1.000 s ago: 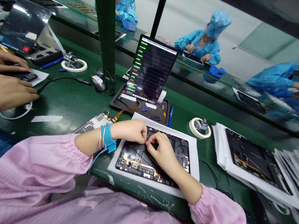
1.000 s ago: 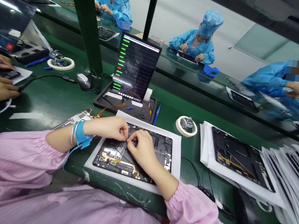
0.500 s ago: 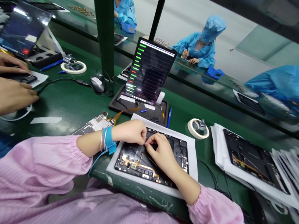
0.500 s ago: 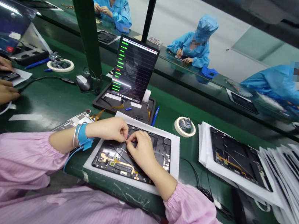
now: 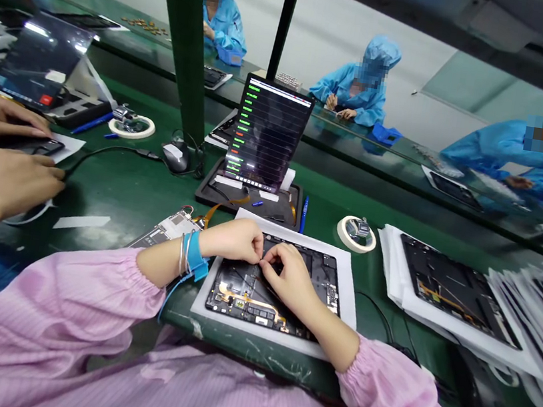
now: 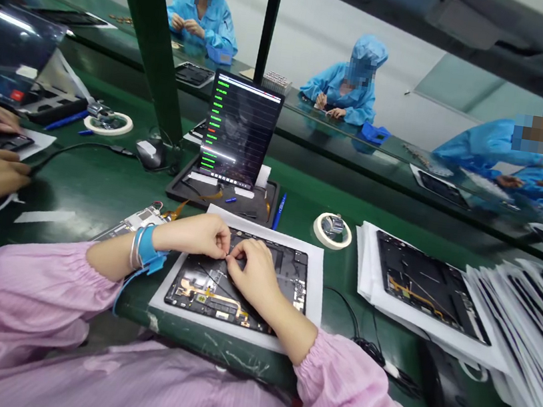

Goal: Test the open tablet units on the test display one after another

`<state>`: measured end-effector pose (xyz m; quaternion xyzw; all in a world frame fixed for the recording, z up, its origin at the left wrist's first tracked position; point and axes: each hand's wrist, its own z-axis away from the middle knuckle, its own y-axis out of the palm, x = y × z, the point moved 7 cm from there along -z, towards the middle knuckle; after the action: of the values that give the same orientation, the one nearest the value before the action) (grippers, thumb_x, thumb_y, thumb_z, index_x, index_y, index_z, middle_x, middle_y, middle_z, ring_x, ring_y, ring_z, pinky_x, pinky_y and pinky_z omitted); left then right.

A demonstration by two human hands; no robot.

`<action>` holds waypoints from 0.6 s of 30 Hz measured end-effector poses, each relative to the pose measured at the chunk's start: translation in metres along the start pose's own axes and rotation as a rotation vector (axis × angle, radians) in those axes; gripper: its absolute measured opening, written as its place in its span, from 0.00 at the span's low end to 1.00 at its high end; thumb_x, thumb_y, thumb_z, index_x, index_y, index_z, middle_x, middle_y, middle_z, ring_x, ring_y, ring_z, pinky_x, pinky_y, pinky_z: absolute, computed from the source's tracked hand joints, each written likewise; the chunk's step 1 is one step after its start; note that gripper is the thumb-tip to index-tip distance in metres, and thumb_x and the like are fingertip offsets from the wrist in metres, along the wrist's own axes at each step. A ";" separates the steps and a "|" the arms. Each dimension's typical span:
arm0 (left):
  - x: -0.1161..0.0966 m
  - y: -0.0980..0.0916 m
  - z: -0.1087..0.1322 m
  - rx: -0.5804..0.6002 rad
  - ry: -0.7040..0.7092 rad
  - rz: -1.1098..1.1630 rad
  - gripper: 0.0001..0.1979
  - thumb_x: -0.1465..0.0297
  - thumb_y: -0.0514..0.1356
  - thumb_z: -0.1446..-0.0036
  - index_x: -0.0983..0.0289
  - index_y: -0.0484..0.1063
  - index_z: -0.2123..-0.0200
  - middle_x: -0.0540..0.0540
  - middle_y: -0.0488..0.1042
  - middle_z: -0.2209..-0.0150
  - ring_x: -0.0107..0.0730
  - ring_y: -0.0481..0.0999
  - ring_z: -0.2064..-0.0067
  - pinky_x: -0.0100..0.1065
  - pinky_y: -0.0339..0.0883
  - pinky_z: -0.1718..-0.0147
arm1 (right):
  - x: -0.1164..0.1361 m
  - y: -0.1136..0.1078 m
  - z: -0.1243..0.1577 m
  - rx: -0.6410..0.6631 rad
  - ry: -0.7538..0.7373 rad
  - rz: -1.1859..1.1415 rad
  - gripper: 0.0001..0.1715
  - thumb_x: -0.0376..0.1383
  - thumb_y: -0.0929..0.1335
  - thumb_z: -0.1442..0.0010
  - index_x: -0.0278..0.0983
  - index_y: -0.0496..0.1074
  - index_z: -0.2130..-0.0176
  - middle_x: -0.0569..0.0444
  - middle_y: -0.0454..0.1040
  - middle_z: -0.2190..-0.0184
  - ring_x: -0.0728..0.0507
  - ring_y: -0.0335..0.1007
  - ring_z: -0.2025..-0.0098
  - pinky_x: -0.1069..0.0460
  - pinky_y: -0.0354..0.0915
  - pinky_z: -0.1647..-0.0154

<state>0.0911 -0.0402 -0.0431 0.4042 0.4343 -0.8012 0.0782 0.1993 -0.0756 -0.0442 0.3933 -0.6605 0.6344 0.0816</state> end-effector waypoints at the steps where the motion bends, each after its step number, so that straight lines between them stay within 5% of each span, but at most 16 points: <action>1: -0.001 0.000 0.000 -0.002 -0.002 -0.004 0.10 0.71 0.58 0.60 0.66 0.77 0.73 0.51 0.75 0.78 0.28 0.69 0.76 0.25 0.58 0.78 | 0.000 0.000 0.000 0.000 0.001 -0.001 0.06 0.29 0.68 0.46 0.38 0.66 0.70 0.56 0.68 0.71 0.45 0.62 0.65 0.50 0.57 0.62; 18: 0.004 0.004 0.004 0.082 -0.099 0.139 0.09 0.70 0.60 0.58 0.67 0.74 0.71 0.51 0.74 0.78 0.28 0.70 0.77 0.26 0.62 0.80 | 0.003 0.002 -0.002 0.049 -0.002 0.025 0.05 0.28 0.67 0.45 0.37 0.68 0.71 0.56 0.68 0.71 0.45 0.61 0.65 0.51 0.56 0.62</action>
<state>0.0878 -0.0445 -0.0476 0.3963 0.3676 -0.8299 0.1381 0.1955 -0.0757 -0.0433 0.3876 -0.6498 0.6508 0.0631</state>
